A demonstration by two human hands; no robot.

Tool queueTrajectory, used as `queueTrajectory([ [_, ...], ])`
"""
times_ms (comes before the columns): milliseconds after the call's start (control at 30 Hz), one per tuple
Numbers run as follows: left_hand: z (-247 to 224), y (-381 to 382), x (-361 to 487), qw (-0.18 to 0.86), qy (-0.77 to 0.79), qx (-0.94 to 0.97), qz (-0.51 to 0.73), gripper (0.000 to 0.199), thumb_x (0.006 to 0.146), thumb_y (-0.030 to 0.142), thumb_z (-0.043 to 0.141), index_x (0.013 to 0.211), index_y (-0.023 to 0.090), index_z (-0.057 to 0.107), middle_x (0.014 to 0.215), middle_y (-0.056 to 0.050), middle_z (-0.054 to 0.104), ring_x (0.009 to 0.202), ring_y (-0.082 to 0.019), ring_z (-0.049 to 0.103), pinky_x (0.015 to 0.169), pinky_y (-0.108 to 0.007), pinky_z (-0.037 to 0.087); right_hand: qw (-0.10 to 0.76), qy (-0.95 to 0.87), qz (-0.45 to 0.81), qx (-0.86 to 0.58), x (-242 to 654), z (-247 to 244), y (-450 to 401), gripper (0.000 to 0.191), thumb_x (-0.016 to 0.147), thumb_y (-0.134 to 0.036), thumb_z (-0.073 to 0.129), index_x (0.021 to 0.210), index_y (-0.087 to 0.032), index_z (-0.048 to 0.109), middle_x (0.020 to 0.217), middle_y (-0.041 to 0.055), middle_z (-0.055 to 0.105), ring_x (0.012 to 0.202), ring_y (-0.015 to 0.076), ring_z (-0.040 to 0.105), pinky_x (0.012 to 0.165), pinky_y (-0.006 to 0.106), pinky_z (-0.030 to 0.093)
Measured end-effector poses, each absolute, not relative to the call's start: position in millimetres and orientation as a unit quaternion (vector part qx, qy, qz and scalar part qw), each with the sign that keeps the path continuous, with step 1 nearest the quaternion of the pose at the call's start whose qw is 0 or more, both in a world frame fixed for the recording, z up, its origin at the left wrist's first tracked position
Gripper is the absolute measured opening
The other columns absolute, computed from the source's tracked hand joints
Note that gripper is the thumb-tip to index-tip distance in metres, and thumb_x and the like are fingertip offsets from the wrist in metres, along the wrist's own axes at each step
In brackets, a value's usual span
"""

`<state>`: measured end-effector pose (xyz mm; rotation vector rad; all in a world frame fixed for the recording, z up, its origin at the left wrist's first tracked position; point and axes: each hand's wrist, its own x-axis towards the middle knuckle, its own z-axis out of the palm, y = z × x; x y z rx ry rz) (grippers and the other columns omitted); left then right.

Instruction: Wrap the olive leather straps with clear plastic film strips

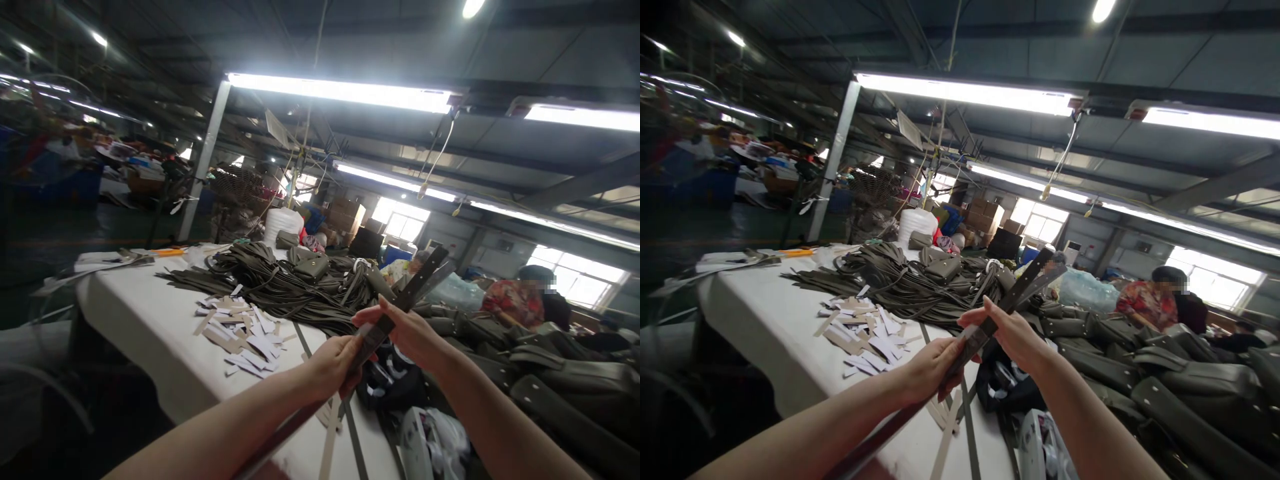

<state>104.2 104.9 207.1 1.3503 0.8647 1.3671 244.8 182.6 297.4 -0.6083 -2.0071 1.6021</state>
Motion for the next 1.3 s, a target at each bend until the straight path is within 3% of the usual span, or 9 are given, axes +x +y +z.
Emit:
queueTrajectory([
  [100,206.8,107.3,107.4,0.496,0.351,0.563,0.56,0.082,0.072,0.088,0.038,0.09,0.012,0.06,0.04,0.006,0.045,0.029,-0.008,0.035,0.032,-0.02,0.028,0.257,-0.743,0.571,-0.234,248.4,294.6,180.1,0.056,0.082,-0.066,0.06,0.095,-0.015,0.078,0.091,0.011,0.075,0.074,0.0209,0.066,0.065,0.033,0.048],
  [200,202.5,109.1,110.9,0.505,0.356,0.559,0.554,0.081,0.071,0.089,0.038,0.09,0.013,0.059,0.04,0.008,0.043,0.029,-0.008,0.034,0.032,-0.02,0.029,0.371,-0.704,0.556,-0.242,257.1,304.7,190.7,0.054,0.074,-0.066,0.069,0.092,-0.016,0.078,0.089,0.0099,0.076,0.088,0.0241,0.067,0.086,0.037,0.048],
  [300,201.9,111.2,113.1,0.504,0.363,0.558,0.55,0.08,0.072,0.089,0.038,0.089,0.013,0.06,0.039,0.008,0.042,0.029,-0.008,0.034,0.032,-0.02,0.029,0.364,-0.701,0.57,-0.225,261.4,309.0,195.2,0.061,0.076,-0.072,0.062,0.093,-0.015,0.077,0.097,0.0131,0.076,0.101,0.0277,0.066,0.098,0.042,0.043],
  [433,207.5,113.4,112.1,0.502,0.356,0.563,0.552,0.08,0.075,0.087,0.037,0.089,0.012,0.061,0.041,0.006,0.046,0.029,-0.008,0.035,0.031,-0.02,0.027,0.249,-0.733,0.592,-0.224,254.8,295.0,177.4,0.062,0.084,-0.07,0.054,0.102,-0.014,0.075,0.103,0.0145,0.074,0.088,0.0249,0.067,0.074,0.036,0.051],
  [500,209.5,112.9,111.0,0.504,0.349,0.566,0.552,0.081,0.074,0.087,0.038,0.09,0.012,0.062,0.042,0.006,0.047,0.029,-0.008,0.036,0.031,-0.02,0.028,0.252,-0.735,0.587,-0.227,252.6,293.4,171.9,0.058,0.082,-0.066,0.06,0.103,-0.014,0.074,0.097,0.0133,0.075,0.079,0.0223,0.067,0.063,0.031,0.05],
  [700,209.0,110.3,109.8,0.504,0.357,0.569,0.543,0.081,0.07,0.089,0.039,0.091,0.014,0.061,0.037,0.008,0.042,0.028,-0.008,0.034,0.03,-0.019,0.024,0.615,-0.586,0.479,-0.224,272.8,338.3,208.8,0.056,0.06,-0.047,0.087,0.104,-0.021,0.063,0.083,0.0009,0.073,0.069,0.0158,0.068,0.061,0.026,0.055],
  [767,210.5,110.6,110.2,0.504,0.364,0.57,0.537,0.083,0.068,0.09,0.039,0.09,0.014,0.061,0.037,0.008,0.042,0.027,-0.008,0.033,0.03,-0.02,0.026,0.651,-0.58,0.435,-0.226,279.6,347.7,221.2,0.059,0.057,-0.044,0.089,0.103,-0.021,0.062,0.081,-0.001,0.071,0.066,0.0148,0.068,0.057,0.024,0.054],
  [1067,221.8,116.9,115.2,0.492,0.367,0.579,0.536,0.082,0.07,0.089,0.039,0.09,0.013,0.061,0.04,0.007,0.044,0.029,-0.008,0.035,0.03,-0.02,0.028,0.57,-0.675,0.38,-0.273,272.9,328.3,209.8,0.047,0.063,-0.053,0.083,0.088,-0.016,0.072,0.077,0.0046,0.073,0.065,0.0184,0.07,0.062,0.027,0.054],
  [1300,232.5,117.9,110.9,0.478,0.36,0.575,0.558,0.079,0.072,0.087,0.041,0.088,0.012,0.062,0.041,0.006,0.046,0.03,-0.008,0.037,0.031,-0.02,0.031,0.517,-0.722,0.4,-0.229,257.5,310.5,194.3,0.044,0.072,-0.056,0.076,0.096,-0.02,0.074,0.083,0.0056,0.075,0.074,0.0209,0.072,0.074,0.034,0.056],
])
